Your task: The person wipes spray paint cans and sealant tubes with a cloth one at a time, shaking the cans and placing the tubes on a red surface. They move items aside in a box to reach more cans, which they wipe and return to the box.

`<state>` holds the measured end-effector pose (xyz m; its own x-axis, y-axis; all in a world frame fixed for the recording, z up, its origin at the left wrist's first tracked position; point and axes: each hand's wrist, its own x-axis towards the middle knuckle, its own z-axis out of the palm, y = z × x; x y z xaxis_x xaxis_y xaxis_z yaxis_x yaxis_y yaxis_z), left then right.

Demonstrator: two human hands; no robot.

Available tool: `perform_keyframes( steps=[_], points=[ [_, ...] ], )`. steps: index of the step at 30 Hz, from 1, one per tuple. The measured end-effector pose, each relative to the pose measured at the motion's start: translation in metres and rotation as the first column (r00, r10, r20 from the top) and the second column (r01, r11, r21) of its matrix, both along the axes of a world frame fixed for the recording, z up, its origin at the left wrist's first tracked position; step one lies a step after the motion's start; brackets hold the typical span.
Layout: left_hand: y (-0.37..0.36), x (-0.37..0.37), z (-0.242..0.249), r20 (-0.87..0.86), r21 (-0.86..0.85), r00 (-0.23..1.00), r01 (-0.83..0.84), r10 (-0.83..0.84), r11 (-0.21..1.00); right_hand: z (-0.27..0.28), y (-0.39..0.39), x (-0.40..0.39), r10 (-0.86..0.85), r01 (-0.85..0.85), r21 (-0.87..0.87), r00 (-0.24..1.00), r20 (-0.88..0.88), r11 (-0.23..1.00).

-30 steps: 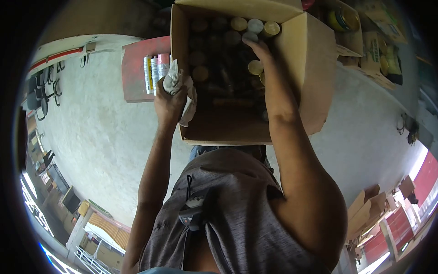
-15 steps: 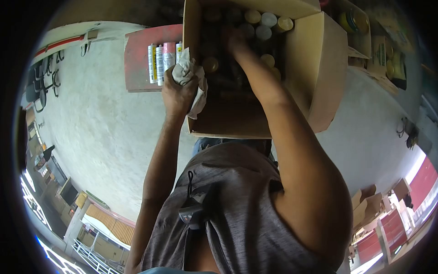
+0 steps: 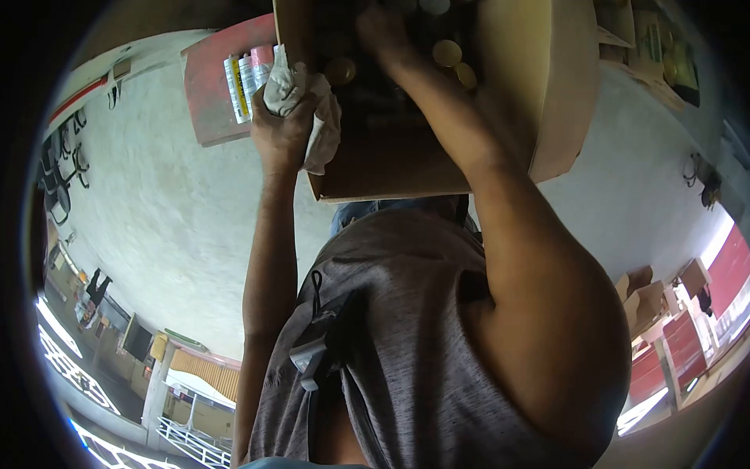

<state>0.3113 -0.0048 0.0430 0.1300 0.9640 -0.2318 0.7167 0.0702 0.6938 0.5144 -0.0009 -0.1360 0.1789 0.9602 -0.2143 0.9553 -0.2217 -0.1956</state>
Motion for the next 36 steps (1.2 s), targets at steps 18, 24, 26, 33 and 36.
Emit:
perform_keyframes(
  steps=[18, 24, 26, 33, 36],
  points=[
    [0.001, 0.008, 0.013, -0.033, -0.118, 0.999, 0.009, -0.013, 0.993, 0.047, -0.076, -0.050, -0.003, -0.019, -0.044, 0.891, -0.454, 0.999],
    [0.001, 0.004, 0.008, 0.023, -0.111, 1.000, 0.011, -0.008, 0.994, 0.049, -0.052, -0.052, -0.031, 0.035, -0.007, 0.784, -0.620, 0.999],
    [0.001, 0.004, 0.005, 0.054, -0.117, 0.999, 0.009, -0.003, 0.993, 0.045, -0.054, -0.045, -0.067, 0.070, -0.022, 0.748, -0.661, 0.997],
    [0.003, 0.005, 0.012, 0.060, -0.130, 0.998, 0.016, -0.008, 0.991, 0.055, -0.075, -0.036, -0.138, 0.108, -0.091, 0.601, -0.787, 0.990],
    [0.003, 0.002, 0.008, 0.079, -0.078, 0.996, 0.052, -0.046, 0.996, 0.066, -0.083, -0.035, -0.140, 0.089, -0.109, 0.535, -0.833, 0.990]
  ],
)
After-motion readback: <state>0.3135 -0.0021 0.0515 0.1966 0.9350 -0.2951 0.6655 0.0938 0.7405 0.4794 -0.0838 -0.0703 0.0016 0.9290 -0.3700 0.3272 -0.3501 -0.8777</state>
